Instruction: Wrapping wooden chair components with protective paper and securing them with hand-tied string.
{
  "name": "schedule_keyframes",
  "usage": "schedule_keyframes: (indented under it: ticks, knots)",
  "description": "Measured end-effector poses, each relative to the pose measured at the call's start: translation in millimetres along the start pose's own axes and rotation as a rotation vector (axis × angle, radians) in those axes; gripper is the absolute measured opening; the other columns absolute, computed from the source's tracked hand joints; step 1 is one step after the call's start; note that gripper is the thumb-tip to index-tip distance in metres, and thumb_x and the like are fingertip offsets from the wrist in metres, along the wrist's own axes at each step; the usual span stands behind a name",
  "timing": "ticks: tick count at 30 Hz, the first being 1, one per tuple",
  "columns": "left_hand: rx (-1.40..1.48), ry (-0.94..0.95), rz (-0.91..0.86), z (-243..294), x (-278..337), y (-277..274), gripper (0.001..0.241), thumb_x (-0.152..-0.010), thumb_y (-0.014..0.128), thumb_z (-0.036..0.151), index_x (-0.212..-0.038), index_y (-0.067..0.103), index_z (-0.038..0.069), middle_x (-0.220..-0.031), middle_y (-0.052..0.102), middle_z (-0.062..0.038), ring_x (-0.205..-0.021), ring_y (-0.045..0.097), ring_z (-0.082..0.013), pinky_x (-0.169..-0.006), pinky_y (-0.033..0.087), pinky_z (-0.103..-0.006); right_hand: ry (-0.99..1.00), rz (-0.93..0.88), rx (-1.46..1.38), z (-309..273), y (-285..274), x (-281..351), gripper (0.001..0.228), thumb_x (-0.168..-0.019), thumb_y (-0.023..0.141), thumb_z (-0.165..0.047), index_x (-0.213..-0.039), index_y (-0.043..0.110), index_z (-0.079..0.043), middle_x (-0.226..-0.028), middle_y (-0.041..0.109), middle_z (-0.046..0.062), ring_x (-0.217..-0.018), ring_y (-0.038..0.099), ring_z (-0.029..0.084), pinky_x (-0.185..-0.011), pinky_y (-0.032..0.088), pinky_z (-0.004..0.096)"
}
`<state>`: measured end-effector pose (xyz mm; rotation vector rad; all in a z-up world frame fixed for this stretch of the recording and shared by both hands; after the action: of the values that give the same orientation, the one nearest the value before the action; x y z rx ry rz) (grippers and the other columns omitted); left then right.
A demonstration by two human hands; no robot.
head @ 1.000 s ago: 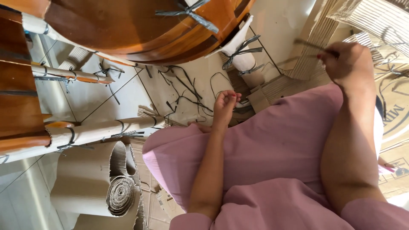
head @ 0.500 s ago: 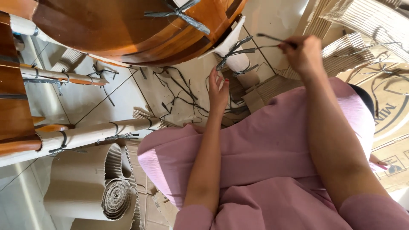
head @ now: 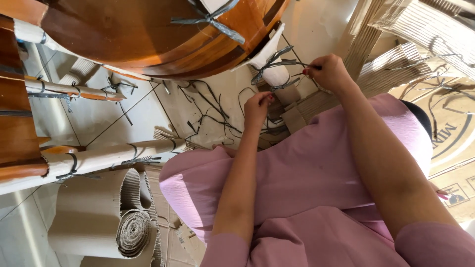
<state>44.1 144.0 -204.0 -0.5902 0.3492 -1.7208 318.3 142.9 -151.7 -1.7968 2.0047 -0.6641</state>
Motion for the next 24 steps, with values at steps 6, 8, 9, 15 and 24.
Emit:
schedule_keyframes:
  ticks: [6,8,9,15,24]
  knots:
    - [-0.143,-0.075,-0.073,10,35,-12,0.016,-0.097,0.065,0.012,-0.103,0.078,0.021,-0.089,0.078,-0.002,-0.090,0.075,-0.0251,-0.081,0.059,-0.0404,0.329,-0.104,0.151,33,5,-2,0.025,-0.098,0.069,-0.028,-0.091,0.080,-0.007,-0.076,0.073,0.017,-0.084,0.072,0.040,-0.077,0.056,0.051]
    - [-0.194,-0.079,-0.120,4,45,-7,0.017,-0.097,0.063,0.012,-0.103,0.077,0.021,-0.088,0.078,-0.002,-0.092,0.075,-0.0262,-0.082,0.059,-0.0413,0.358,-0.123,0.179,43,10,-6,0.025,-0.098,0.067,-0.029,-0.091,0.081,-0.009,-0.079,0.075,0.015,-0.088,0.072,0.039,-0.078,0.056,0.051]
    - [-0.245,-0.088,-0.172,-1,51,-3,0.018,-0.098,0.062,0.012,-0.102,0.076,0.021,-0.088,0.078,-0.001,-0.093,0.074,-0.0273,-0.083,0.058,-0.0422,0.394,-0.147,0.207,49,14,-6,0.026,-0.097,0.066,-0.030,-0.091,0.082,-0.011,-0.083,0.076,0.014,-0.093,0.072,0.039,-0.079,0.056,0.052]
    - [-0.309,-0.050,-0.254,7,77,-1,0.021,-0.101,0.058,0.012,-0.111,0.075,0.019,-0.105,0.077,-0.007,-0.103,0.073,-0.0292,-0.089,0.058,-0.0431,0.401,-0.312,0.371,0,6,23,0.029,-0.096,0.068,-0.031,-0.099,0.084,-0.008,-0.103,0.078,0.023,-0.108,0.070,0.043,-0.092,0.056,0.054]
    - [-0.368,0.570,-0.145,94,103,-5,0.015,-0.098,0.058,0.008,-0.097,0.073,0.008,-0.131,0.065,-0.014,-0.134,0.054,-0.0365,-0.109,0.043,-0.0552,0.314,-0.428,0.706,65,85,26,0.027,-0.091,0.068,-0.022,-0.104,0.083,-0.005,-0.092,0.078,0.021,-0.091,0.076,0.041,-0.075,0.062,0.054]
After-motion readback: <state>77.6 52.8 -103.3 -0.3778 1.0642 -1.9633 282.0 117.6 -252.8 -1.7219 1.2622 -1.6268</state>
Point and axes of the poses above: each hand's wrist, its own x-axis away from the middle knuckle, its own y-axis out of the palm, z = x × y, the point moved 6 cm from there along -x, towards the middle knuckle
